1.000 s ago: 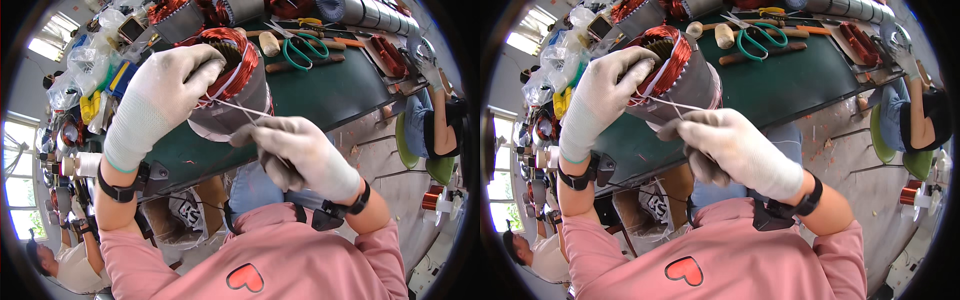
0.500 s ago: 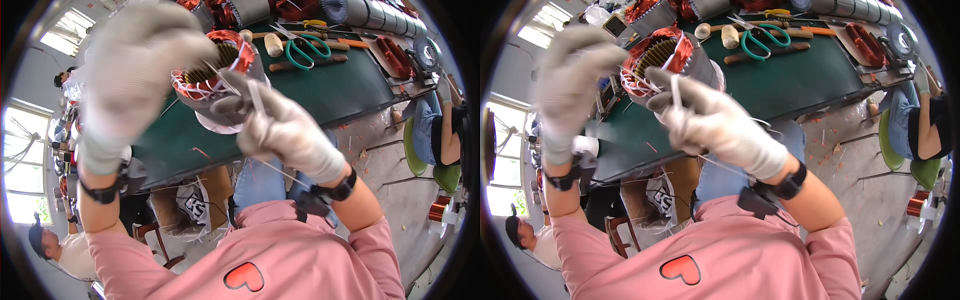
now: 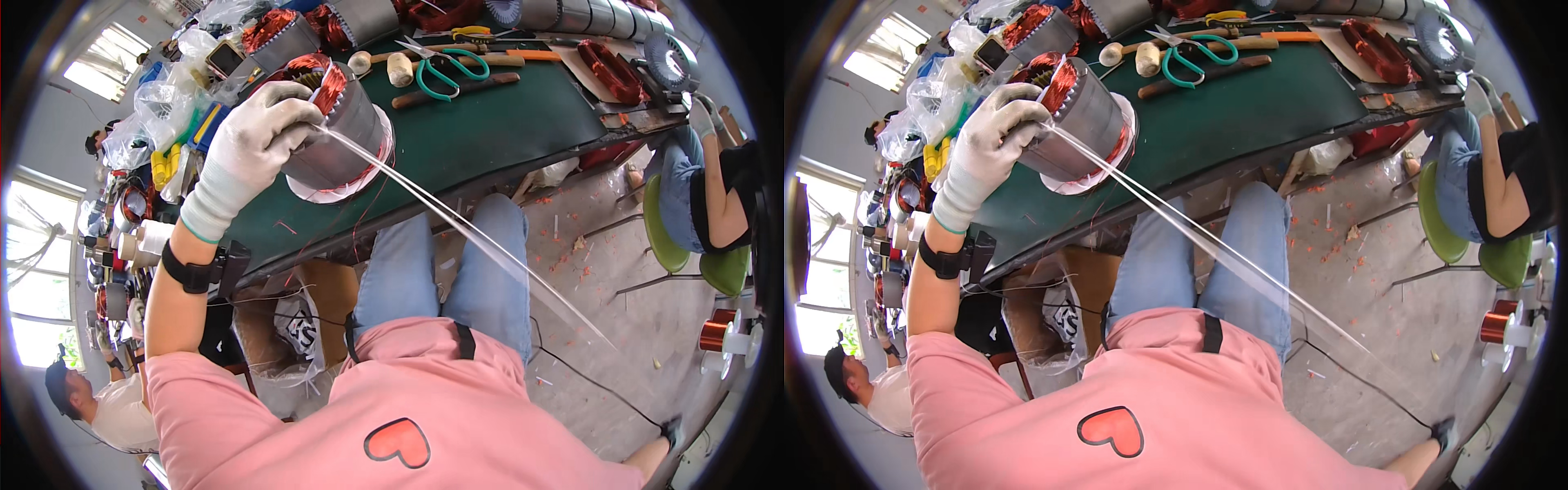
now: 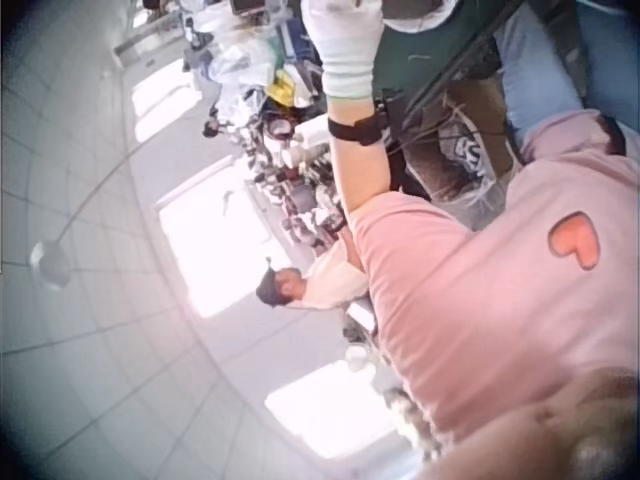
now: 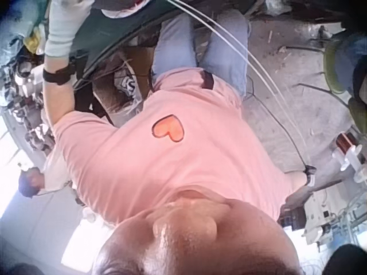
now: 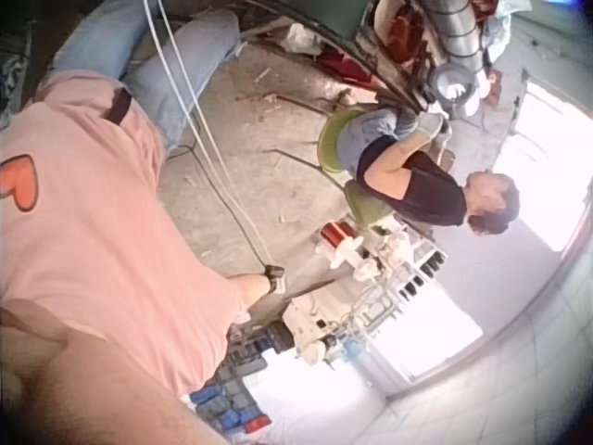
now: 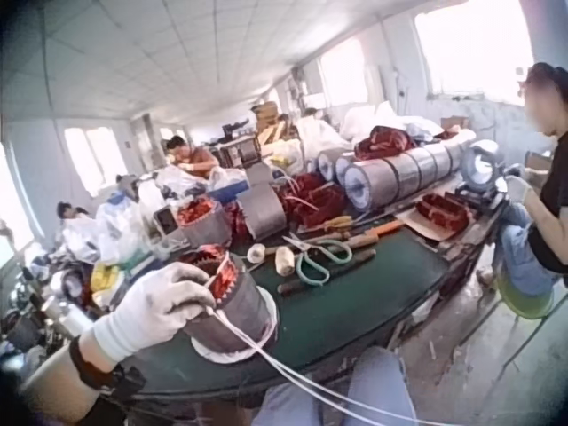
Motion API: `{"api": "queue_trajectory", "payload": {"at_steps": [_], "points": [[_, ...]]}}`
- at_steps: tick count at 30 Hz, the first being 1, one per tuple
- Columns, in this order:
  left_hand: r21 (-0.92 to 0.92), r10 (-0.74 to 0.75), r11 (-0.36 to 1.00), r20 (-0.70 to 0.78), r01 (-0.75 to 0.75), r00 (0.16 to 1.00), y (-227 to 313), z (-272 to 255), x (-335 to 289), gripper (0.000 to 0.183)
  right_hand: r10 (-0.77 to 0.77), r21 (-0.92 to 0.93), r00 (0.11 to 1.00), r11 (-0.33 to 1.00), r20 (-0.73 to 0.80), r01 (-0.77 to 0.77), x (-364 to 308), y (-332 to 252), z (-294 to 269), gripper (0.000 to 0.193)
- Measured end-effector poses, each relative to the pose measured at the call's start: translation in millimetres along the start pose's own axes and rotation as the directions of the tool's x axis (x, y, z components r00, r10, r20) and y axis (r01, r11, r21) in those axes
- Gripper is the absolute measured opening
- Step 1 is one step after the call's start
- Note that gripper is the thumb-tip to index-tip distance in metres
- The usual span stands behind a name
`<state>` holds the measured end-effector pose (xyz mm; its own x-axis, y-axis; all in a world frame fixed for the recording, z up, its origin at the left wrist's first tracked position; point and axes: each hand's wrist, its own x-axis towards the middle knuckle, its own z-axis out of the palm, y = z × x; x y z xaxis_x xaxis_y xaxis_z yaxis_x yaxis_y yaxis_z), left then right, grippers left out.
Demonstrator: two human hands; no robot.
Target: Tying and securing the wire windings of an electric motor stator using thread and a needle tool.
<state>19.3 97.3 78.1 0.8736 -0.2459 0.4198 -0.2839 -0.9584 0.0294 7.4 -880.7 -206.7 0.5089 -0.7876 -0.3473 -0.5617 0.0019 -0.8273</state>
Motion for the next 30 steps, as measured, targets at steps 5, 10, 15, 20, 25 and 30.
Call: {"api": "queue_trajectory", "payload": {"at_steps": [5, 10, 15, 20, 25, 30], "points": [[0.012, -0.005, 1.000, -0.024, 0.006, 1.000, -8, 2, -4, 0.016, -0.113, -0.445, 0.953, 0.895, -0.282, -0.026, 30, 19, -58, 0.045], [-0.247, -0.253, 0.955, -0.401, 0.162, 0.881, 17, -6, 2, 0.010, -0.245, 0.320, 0.532, 0.946, 0.811, -0.051, -284, -97, 334, 0.043], [-0.010, 0.074, 0.997, -0.123, -0.076, 0.990, 34, 49, -46, 0.019, -0.577, 0.592, -0.148, 0.748, 0.803, 0.300, -608, -206, 458, 0.025], [-0.010, 0.227, 0.970, -0.320, -0.243, 0.920, 1, 43, -63, 0.037, -0.068, 0.077, -0.401, 0.997, 0.914, 0.005, -647, -239, 442, 0.024], [0.013, -0.064, 0.997, -0.411, 0.076, 0.910, -18, 46, -20, 0.032, -0.628, 0.900, -0.663, 0.398, 0.407, 0.175, -645, -256, 443, 0.010], [0.055, -0.089, 0.990, -0.489, 0.132, 0.868, -11, 41, -23, 0.020, -0.601, 0.605, -0.179, 0.795, 0.779, -0.035, -655, -236, 465, 0.047]]}}
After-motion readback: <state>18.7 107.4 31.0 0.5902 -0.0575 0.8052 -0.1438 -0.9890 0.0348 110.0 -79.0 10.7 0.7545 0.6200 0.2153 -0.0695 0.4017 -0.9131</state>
